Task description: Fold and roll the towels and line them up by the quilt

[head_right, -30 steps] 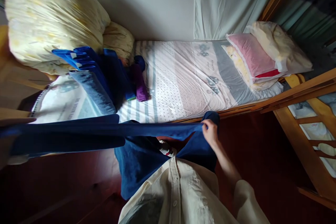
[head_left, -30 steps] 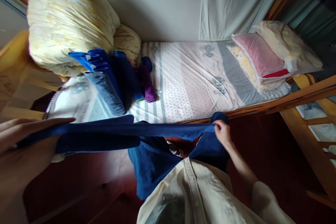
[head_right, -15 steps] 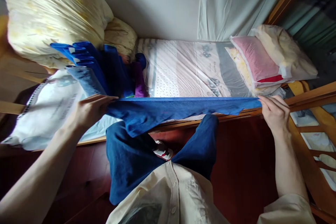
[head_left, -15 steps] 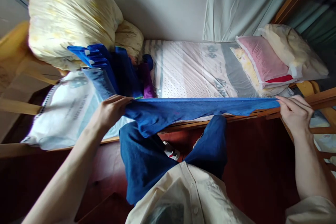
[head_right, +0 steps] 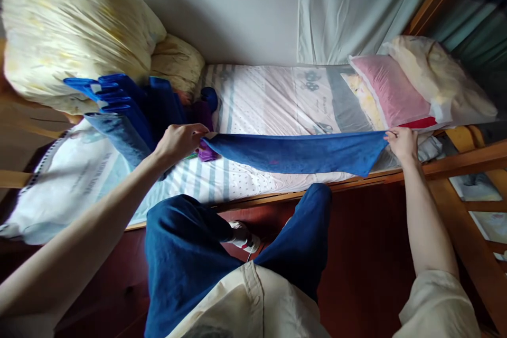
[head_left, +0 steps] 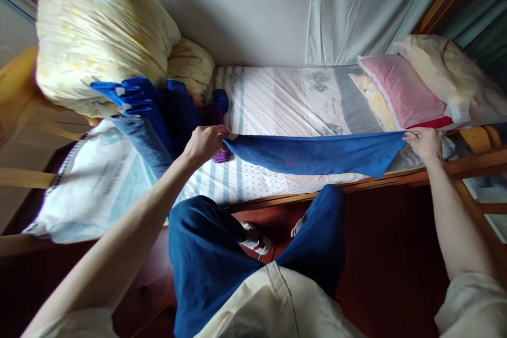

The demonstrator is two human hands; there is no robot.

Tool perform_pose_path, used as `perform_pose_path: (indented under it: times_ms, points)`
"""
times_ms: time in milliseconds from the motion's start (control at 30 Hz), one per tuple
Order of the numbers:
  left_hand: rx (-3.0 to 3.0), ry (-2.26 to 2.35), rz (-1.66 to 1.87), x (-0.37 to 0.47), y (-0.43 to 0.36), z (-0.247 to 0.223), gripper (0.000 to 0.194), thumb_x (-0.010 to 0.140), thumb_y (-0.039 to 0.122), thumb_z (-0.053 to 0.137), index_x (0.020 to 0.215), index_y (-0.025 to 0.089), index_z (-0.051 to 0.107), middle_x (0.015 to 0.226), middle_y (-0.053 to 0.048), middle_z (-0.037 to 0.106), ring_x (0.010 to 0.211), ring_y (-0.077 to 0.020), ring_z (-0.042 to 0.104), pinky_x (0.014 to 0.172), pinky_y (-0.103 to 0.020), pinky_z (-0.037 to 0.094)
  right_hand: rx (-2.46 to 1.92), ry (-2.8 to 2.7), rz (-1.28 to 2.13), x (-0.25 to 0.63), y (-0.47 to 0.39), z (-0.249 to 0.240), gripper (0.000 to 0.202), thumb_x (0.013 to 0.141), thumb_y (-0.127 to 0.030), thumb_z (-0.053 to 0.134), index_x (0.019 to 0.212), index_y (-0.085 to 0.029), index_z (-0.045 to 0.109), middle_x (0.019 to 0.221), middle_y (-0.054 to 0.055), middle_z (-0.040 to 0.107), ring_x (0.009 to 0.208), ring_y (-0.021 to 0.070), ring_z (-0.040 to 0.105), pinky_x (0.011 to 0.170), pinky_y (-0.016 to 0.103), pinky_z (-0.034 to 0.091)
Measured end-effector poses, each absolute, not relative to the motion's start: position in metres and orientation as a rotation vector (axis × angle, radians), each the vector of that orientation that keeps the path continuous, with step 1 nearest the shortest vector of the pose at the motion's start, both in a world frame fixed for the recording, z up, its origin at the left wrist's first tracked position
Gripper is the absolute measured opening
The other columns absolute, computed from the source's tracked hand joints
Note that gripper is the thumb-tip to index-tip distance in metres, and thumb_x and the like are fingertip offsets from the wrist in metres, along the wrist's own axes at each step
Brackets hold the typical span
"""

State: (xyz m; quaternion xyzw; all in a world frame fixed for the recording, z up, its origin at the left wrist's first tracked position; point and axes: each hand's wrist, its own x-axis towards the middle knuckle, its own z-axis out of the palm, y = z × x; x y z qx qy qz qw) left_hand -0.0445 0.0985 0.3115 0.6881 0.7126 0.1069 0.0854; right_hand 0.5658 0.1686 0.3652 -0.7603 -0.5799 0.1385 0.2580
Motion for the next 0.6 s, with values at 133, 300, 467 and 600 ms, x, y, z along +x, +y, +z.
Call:
perform_pose_path:
  times_ms: [133, 300, 467, 600]
  points:
    - [2.091, 2.242, 0.712, -0.041, 0.126, 0.314, 0.025, 0.095, 0.015, 0.053, 0.106, 0.009, 0.075, 0.097, -0.008, 0.078, 0.084, -0.0149, 0.067, 0.081, -0.026, 0.051, -1.950, -1.467, 0.283, 0.551, 0.204, 0.334, 0.017, 0.093, -0.001, 0.063, 0.103, -0.001, 0.077, 0.102, 0.027, 0.080, 0.087, 0.0177, 0.079, 0.083, 0.025, 0.055]
    - [2.178, 2.170, 0.950, -0.042, 0.115, 0.303, 0.030, 0.103, 0.022, 0.046, 0.107, 0.012, 0.073, 0.098, -0.008, 0.075, 0.088, -0.0143, 0.067, 0.085, -0.026, 0.052, -1.748, -1.379, 0.250, 0.560, 0.218, 0.284, 0.027, 0.092, 0.001, 0.058, 0.112, 0.002, 0.075, 0.114, 0.030, 0.077, 0.100, 0.0193, 0.078, 0.091, 0.027, 0.057]
    - [2.177, 2.137, 0.647, -0.036, 0.081, 0.238, 0.033, 0.103, 0.022, 0.042, 0.110, 0.014, 0.073, 0.104, -0.011, 0.075, 0.092, -0.0186, 0.068, 0.082, -0.029, 0.053, -1.752, -1.494, 0.256, 0.564, 0.202, 0.207, 0.025, 0.087, -0.002, 0.057, 0.100, -0.008, 0.078, 0.114, 0.020, 0.078, 0.107, 0.0236, 0.075, 0.101, 0.038, 0.058]
    - [2.235, 1.944, 0.152, -0.026, 0.058, 0.167, 0.031, 0.093, 0.010, 0.046, 0.102, 0.019, 0.074, 0.102, -0.013, 0.076, 0.108, -0.0279, 0.067, 0.089, -0.037, 0.055, -1.851, -1.660, 0.356, 0.562, 0.178, 0.146, 0.023, 0.084, -0.007, 0.058, 0.089, -0.015, 0.079, 0.112, 0.015, 0.079, 0.108, 0.0255, 0.073, 0.105, 0.041, 0.056]
